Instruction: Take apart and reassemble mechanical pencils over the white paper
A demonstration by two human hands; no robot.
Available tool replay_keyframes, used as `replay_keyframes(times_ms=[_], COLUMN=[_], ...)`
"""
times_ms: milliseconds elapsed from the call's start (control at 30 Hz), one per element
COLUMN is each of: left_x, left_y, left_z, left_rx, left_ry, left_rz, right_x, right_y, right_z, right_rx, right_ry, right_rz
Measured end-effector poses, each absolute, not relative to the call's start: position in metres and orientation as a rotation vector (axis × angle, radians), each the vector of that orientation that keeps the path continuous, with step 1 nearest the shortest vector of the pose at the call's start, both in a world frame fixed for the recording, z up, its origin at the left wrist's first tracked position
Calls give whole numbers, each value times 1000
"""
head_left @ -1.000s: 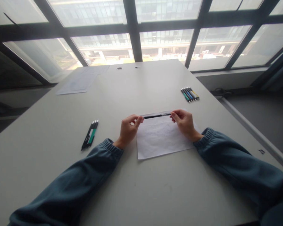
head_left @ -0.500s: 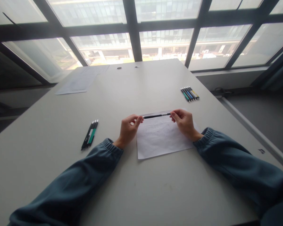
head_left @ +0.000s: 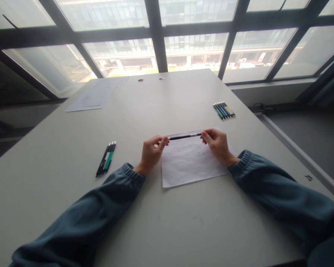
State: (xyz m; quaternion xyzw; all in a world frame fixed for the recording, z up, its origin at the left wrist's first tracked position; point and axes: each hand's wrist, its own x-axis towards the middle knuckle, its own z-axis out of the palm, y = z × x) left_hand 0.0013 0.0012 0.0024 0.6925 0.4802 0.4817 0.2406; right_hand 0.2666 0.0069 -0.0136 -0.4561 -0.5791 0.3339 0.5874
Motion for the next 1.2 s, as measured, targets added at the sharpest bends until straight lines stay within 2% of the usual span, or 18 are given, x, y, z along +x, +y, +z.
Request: replay_keyframes(times_ms=[1200], left_x=[3], left_y=[-1], left_z=[6], left_rx=[1941], left_ry=[1340], left_rz=[1296], right_x=[266], right_y=[5], right_z=[-10], right_rx=[-1078], right_ry=[-1372], right_rz=[774])
